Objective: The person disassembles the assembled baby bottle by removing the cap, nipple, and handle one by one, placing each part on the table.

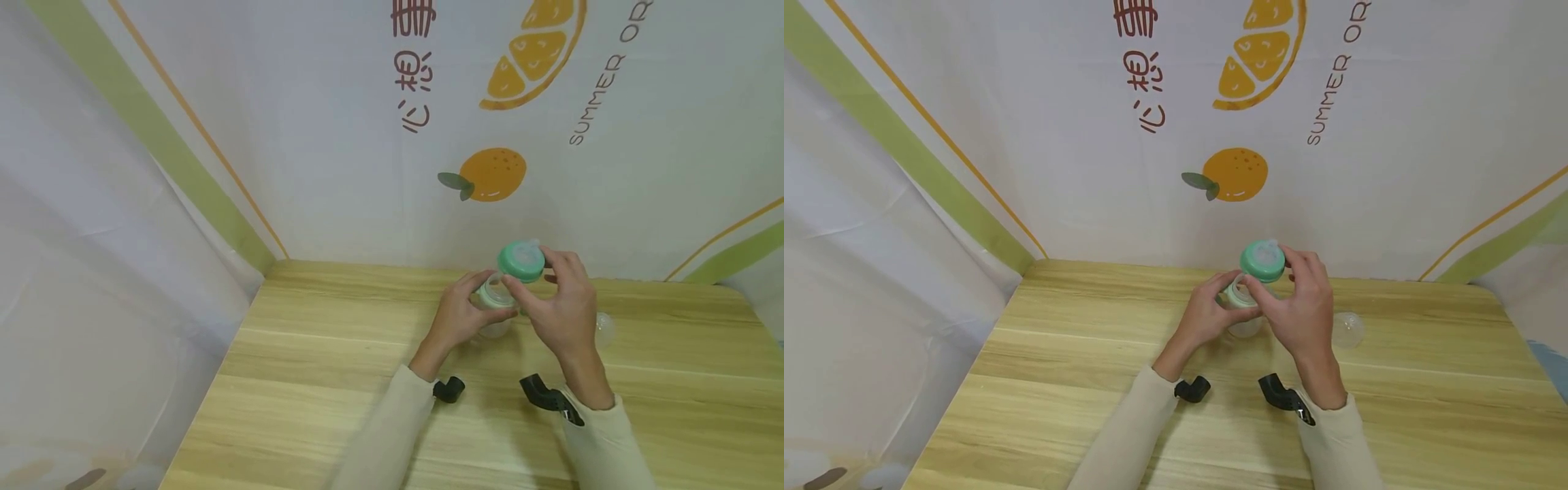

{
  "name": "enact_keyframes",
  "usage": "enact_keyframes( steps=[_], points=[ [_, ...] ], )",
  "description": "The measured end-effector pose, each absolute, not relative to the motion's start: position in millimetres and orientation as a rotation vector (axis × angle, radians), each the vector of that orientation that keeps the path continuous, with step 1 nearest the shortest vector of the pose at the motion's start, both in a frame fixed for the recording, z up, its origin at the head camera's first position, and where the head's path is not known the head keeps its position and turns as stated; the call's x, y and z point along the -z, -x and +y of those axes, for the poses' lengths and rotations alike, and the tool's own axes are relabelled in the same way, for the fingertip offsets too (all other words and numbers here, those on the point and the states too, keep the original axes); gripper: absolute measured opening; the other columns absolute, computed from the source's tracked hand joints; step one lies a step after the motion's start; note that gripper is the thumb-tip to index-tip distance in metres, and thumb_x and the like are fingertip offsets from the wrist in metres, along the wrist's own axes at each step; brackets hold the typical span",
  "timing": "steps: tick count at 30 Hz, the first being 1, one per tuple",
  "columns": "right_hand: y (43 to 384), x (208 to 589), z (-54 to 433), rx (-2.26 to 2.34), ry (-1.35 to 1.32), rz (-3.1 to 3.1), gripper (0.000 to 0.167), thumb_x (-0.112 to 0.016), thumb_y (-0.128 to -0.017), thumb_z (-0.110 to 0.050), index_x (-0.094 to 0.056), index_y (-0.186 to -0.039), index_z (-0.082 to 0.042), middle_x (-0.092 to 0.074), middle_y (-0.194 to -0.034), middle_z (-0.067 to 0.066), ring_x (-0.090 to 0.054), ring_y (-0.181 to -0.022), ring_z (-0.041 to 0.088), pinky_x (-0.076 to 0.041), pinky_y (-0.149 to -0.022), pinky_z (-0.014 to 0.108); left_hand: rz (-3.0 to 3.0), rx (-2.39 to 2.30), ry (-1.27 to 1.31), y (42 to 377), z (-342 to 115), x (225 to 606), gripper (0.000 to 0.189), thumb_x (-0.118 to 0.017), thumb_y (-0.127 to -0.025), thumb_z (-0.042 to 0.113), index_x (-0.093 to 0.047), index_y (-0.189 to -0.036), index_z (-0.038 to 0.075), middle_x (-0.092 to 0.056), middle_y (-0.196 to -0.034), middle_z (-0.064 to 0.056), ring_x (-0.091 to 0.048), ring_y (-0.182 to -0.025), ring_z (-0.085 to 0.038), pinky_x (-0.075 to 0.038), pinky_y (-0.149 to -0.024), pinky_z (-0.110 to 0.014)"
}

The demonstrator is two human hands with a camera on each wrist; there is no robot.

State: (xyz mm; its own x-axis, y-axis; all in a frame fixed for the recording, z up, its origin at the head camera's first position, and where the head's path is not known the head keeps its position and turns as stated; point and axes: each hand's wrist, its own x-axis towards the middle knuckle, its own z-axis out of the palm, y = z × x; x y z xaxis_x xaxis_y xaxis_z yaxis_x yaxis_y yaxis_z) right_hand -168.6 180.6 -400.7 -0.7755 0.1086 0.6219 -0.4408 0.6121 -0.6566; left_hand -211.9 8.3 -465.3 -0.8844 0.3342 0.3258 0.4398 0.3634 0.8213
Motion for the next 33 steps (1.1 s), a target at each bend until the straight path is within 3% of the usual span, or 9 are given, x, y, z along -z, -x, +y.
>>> enact_keyframes(
  steps=[6,20,33],
  points=[
    [170.2,393.3,181.2,-1.119,-0.280,-2.187,0.059,-0.093,-0.087,-0.011,-0.069,-0.138,0.007,-0.068,-0.122,0.025,-0.066,-0.110,0.035,-0.045,-0.091,0.016,-2.523,1.619,0.687,210.6,8.6,464.7,0.074,-0.097,-0.089,0.032,-0.066,-0.153,0.013,-0.070,-0.145,-0.003,-0.066,-0.127,-0.015,-0.059,-0.104,-0.043],
    [177.6,371.9,183.1,-1.091,-0.296,-2.161,0.059,-0.093,-0.087,-0.013,-0.069,-0.137,0.008,-0.067,-0.122,0.027,-0.067,-0.107,0.037,-0.045,-0.091,0.012,-2.562,1.643,0.630,210.4,9.4,463.7,0.078,-0.096,-0.089,0.035,-0.064,-0.156,0.010,-0.067,-0.150,-0.005,-0.064,-0.134,-0.018,-0.055,-0.111,-0.047],
    [183.0,352.4,182.3,-1.088,-0.340,-2.112,0.060,-0.093,-0.088,-0.015,-0.070,-0.140,0.005,-0.068,-0.123,0.026,-0.066,-0.109,0.032,-0.046,-0.092,0.014,-2.511,1.660,0.650,209.2,9.2,463.3,0.074,-0.098,-0.088,0.030,-0.066,-0.153,0.012,-0.072,-0.139,-0.004,-0.067,-0.121,-0.013,-0.058,-0.106,-0.048]
  ],
)
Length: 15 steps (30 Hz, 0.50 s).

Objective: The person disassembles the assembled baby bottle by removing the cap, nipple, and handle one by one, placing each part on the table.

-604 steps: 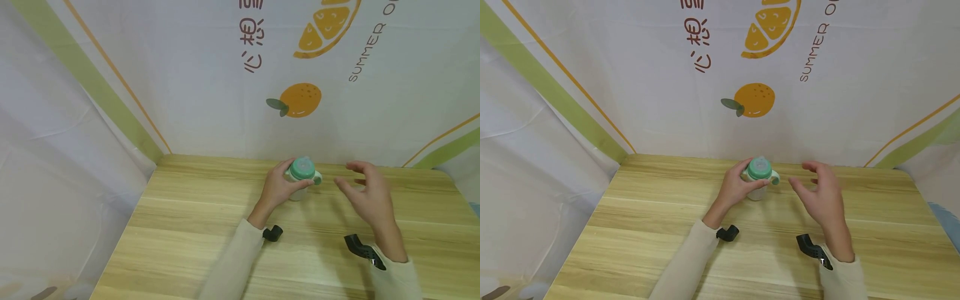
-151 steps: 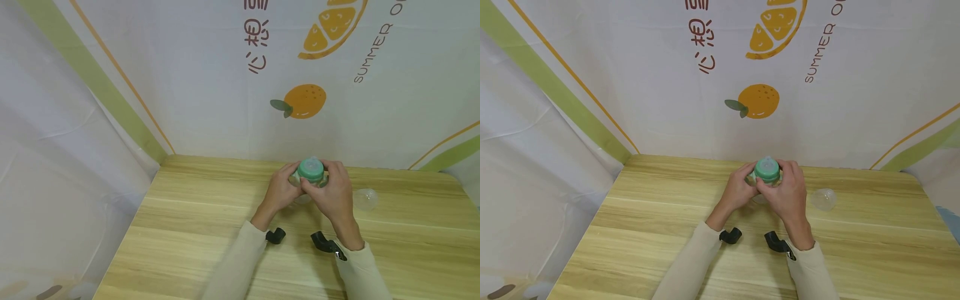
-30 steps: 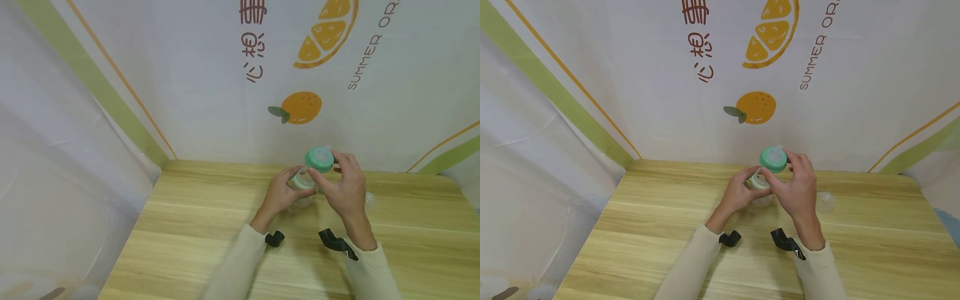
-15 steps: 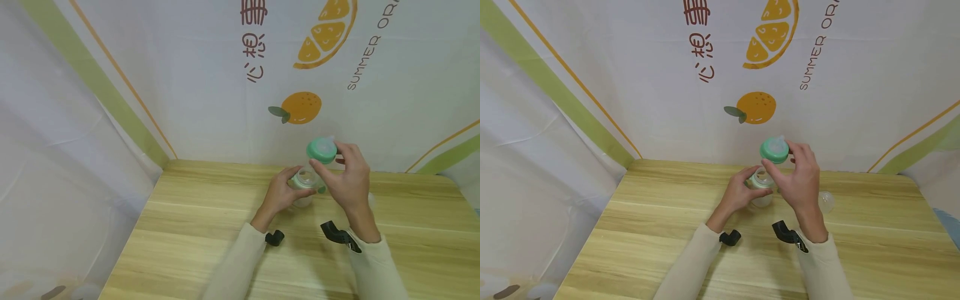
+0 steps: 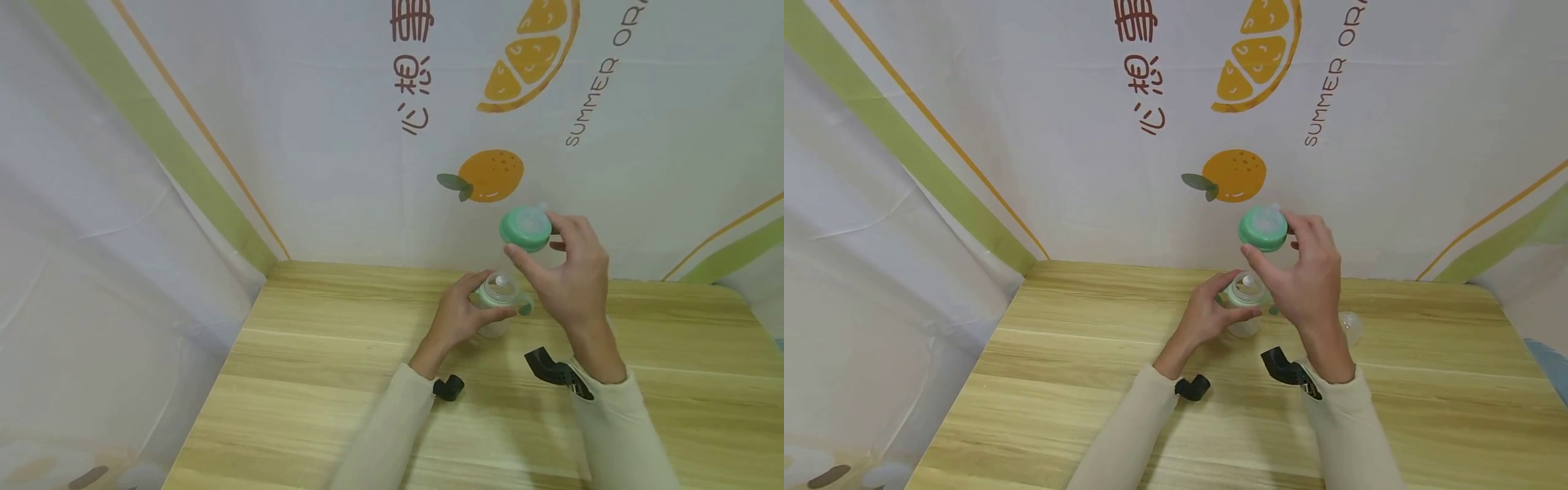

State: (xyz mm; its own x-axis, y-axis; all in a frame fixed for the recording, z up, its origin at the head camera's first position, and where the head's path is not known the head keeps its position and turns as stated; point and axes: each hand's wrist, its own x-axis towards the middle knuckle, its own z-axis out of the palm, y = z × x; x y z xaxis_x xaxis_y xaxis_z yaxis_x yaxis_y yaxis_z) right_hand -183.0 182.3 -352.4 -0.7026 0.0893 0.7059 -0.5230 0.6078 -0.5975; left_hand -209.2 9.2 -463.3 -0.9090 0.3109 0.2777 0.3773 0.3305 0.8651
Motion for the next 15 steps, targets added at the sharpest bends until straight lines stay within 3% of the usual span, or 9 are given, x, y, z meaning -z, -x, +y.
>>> enact_keyframes(
  steps=[7,15],
  points=[
    [179.4,345.9,186.3,-1.077,-0.335,-2.096,0.063,-0.094,-0.086,-0.014,-0.070,-0.142,0.003,-0.069,-0.123,0.025,-0.065,-0.109,0.025,-0.047,-0.091,0.013,-2.508,1.640,0.661,210.0,9.5,464.0,0.074,-0.098,-0.087,0.030,-0.067,-0.152,0.012,-0.073,-0.138,-0.003,-0.067,-0.122,-0.014,-0.058,-0.107,-0.049],
    [174.4,346.1,200.0,-1.063,-0.301,-2.044,0.061,-0.096,-0.081,-0.010,-0.074,-0.137,0.002,-0.072,-0.118,0.018,-0.058,-0.109,-0.001,-0.047,-0.090,0.013,-2.506,1.619,0.675,209.5,9.0,464.1,0.074,-0.098,-0.087,0.032,-0.068,-0.151,0.010,-0.073,-0.139,-0.003,-0.067,-0.123,-0.014,-0.058,-0.106,-0.048]
  ],
)
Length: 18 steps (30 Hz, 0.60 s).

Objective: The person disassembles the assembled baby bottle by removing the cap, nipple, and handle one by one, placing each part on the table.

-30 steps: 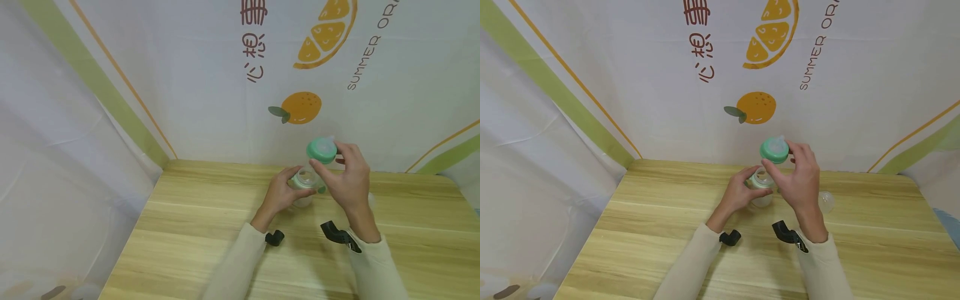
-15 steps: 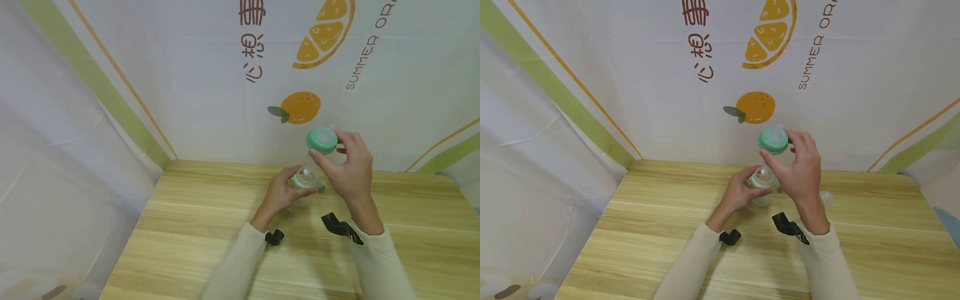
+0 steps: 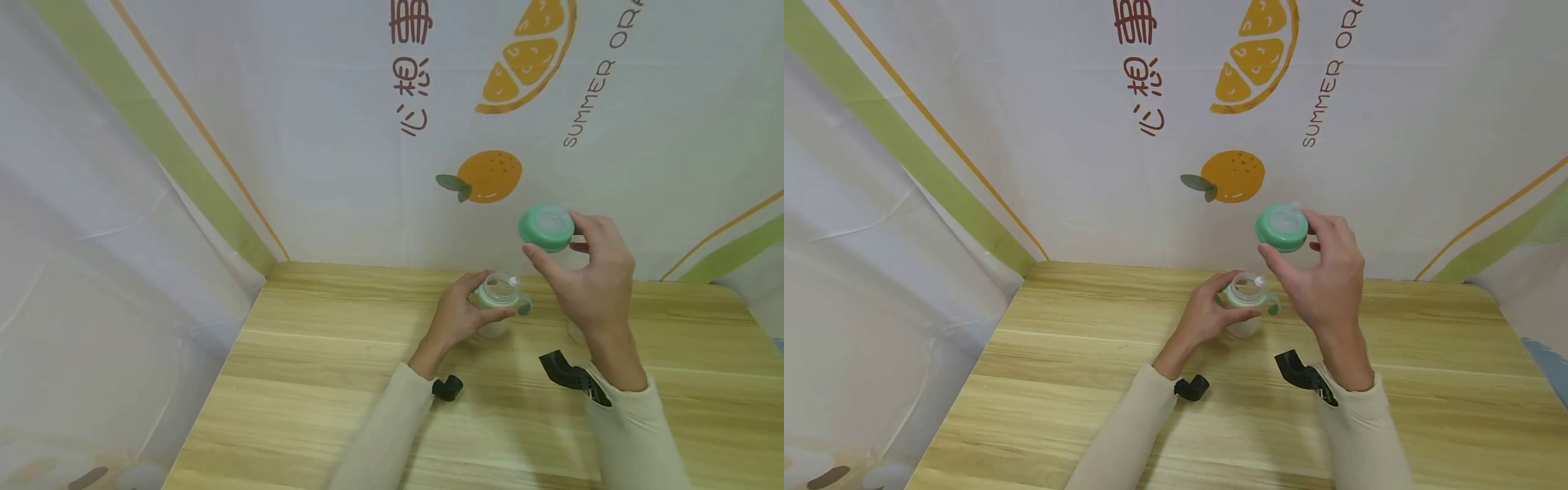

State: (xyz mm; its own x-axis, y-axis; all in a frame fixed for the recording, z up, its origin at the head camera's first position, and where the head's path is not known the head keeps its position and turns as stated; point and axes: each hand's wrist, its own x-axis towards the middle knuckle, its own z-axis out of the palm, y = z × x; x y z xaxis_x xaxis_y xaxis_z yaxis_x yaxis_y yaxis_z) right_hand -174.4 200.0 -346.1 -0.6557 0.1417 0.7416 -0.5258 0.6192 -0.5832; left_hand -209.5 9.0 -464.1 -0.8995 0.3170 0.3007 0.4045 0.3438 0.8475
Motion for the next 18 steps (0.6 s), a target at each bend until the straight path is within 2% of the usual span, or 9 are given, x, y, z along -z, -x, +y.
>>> enact_keyframes(
  steps=[3,6,11,18],
  points=[
    [171.6,344.4,206.5,-1.065,-0.288,-2.038,0.060,-0.096,-0.081,-0.010,-0.074,-0.136,0.003,-0.070,-0.116,-0.003,-0.058,-0.110,-0.003,-0.048,-0.090,0.013,-2.508,1.631,0.680,210.0,8.7,464.0,0.075,-0.098,-0.087,0.032,-0.067,-0.151,0.010,-0.072,-0.142,-0.003,-0.066,-0.126,-0.015,-0.057,-0.108,-0.049],
    [168.6,342.8,213.1,-1.059,-0.279,-2.027,0.059,-0.095,-0.081,-0.011,-0.075,-0.135,0.001,-0.060,-0.117,-0.023,-0.058,-0.111,-0.003,-0.048,-0.091,0.012,-2.514,1.642,0.682,210.5,8.2,463.9,0.076,-0.098,-0.087,0.031,-0.066,-0.153,0.010,-0.070,-0.146,-0.004,-0.065,-0.130,-0.018,-0.055,-0.110,-0.051],
    [162.4,342.7,224.9,-1.070,-0.220,-2.035,0.059,-0.096,-0.080,-0.007,-0.076,-0.135,-0.002,-0.059,-0.117,-0.028,-0.059,-0.112,-0.003,-0.047,-0.090,0.012,-2.527,1.639,0.673,210.8,8.0,464.3,0.076,-0.098,-0.087,0.032,-0.066,-0.153,0.012,-0.069,-0.148,-0.004,-0.065,-0.132,-0.019,-0.055,-0.111,-0.050],
    [151.9,347.4,242.0,-1.064,-0.117,-2.096,0.061,-0.095,-0.081,-0.003,-0.075,-0.138,-0.002,-0.056,-0.116,-0.031,-0.057,-0.111,-0.004,-0.046,-0.088,0.012,-2.505,1.631,0.691,211.6,9.0,465.2,0.074,-0.099,-0.085,0.030,-0.069,-0.150,0.012,-0.072,-0.141,-0.004,-0.067,-0.124,-0.016,-0.058,-0.105,-0.049]
  ],
)
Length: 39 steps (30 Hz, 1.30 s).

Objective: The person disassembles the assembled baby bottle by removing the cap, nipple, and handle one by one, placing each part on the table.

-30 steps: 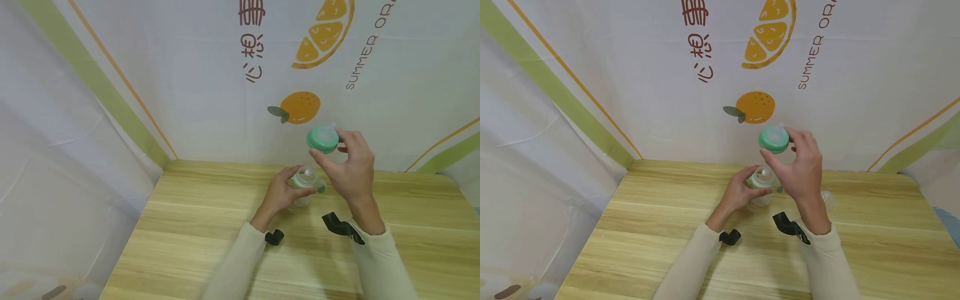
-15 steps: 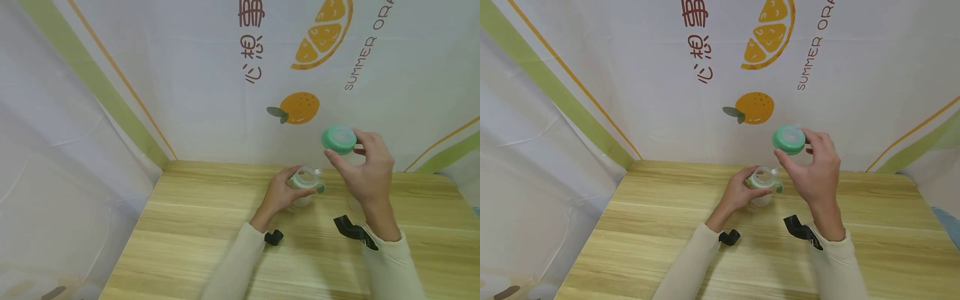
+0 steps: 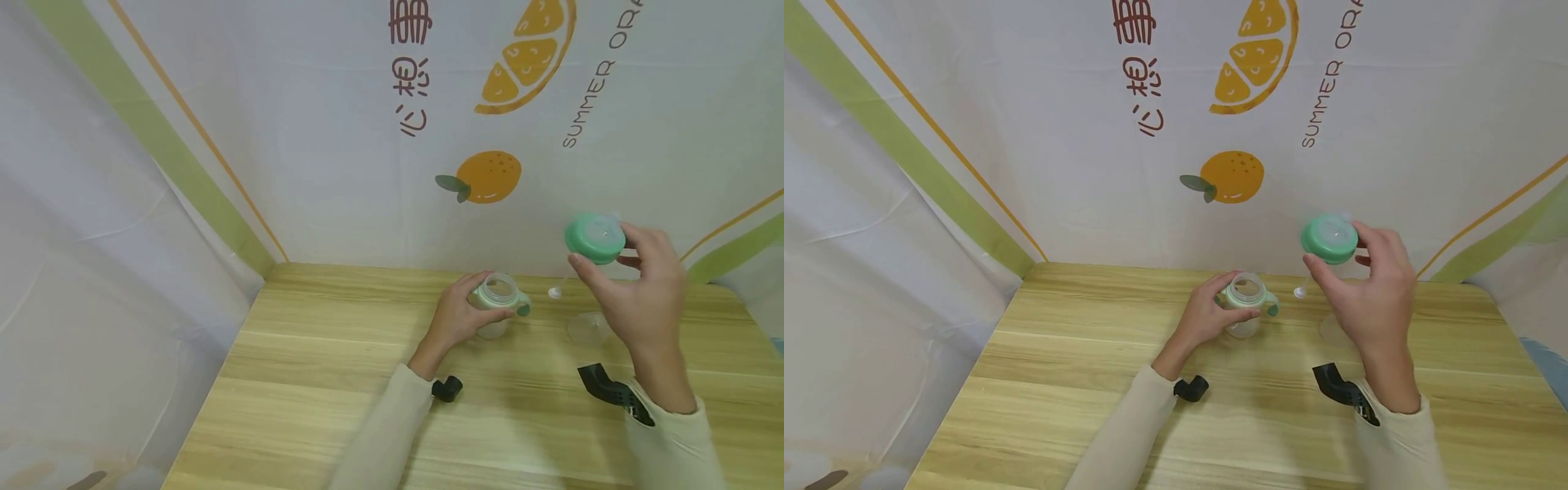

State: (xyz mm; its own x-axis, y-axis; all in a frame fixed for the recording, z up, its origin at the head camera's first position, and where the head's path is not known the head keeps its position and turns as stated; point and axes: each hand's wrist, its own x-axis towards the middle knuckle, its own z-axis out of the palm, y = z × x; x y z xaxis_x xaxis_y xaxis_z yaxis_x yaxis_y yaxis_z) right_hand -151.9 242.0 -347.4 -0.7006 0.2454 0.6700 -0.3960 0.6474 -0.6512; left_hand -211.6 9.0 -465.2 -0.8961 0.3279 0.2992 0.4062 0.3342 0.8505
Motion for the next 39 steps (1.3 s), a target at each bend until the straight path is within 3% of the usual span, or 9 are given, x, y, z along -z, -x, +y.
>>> enact_keyframes(
  steps=[12,20,25,39],
  points=[
    [148.6,374.8,265.0,-1.046,-0.035,-2.195,0.061,-0.095,-0.081,-0.005,-0.073,-0.137,0.003,-0.055,-0.112,-0.027,-0.055,-0.106,-0.010,-0.045,-0.085,0.006,-2.503,1.628,0.689,211.1,8.7,465.3,0.075,-0.099,-0.086,0.031,-0.068,-0.150,0.011,-0.073,-0.138,-0.004,-0.067,-0.122,-0.016,-0.058,-0.104,-0.045],
    [150.4,400.6,270.5,-1.029,-0.015,-2.299,0.059,-0.092,-0.087,-0.011,-0.070,-0.139,0.007,-0.065,-0.118,0.009,-0.050,-0.106,-0.012,-0.041,-0.084,0.003,-2.495,1.631,0.707,211.7,9.5,466.0,0.075,-0.099,-0.086,0.030,-0.067,-0.151,0.010,-0.073,-0.138,-0.007,-0.066,-0.121,-0.016,-0.058,-0.104,-0.048],
    [156.1,412.4,270.7,-1.029,-0.002,-2.346,0.062,-0.092,-0.089,-0.013,-0.068,-0.142,0.006,-0.066,-0.124,0.021,-0.047,-0.106,-0.011,-0.040,-0.083,0.002,-2.501,1.632,0.705,211.1,9.2,465.7,0.075,-0.098,-0.086,0.030,-0.067,-0.151,0.010,-0.073,-0.139,-0.009,-0.067,-0.121,-0.017,-0.058,-0.105,-0.050],
    [172.3,426.6,272.5,-0.982,-0.019,-2.436,0.064,-0.088,-0.095,-0.027,-0.066,-0.146,0.004,-0.065,-0.126,0.024,-0.058,-0.111,0.027,-0.040,-0.081,0.011,-2.512,1.627,0.691,209.7,8.5,464.6,0.078,-0.099,-0.086,0.029,-0.065,-0.153,0.007,-0.072,-0.142,-0.008,-0.066,-0.126,-0.019,-0.057,-0.108,-0.052]
  ],
)
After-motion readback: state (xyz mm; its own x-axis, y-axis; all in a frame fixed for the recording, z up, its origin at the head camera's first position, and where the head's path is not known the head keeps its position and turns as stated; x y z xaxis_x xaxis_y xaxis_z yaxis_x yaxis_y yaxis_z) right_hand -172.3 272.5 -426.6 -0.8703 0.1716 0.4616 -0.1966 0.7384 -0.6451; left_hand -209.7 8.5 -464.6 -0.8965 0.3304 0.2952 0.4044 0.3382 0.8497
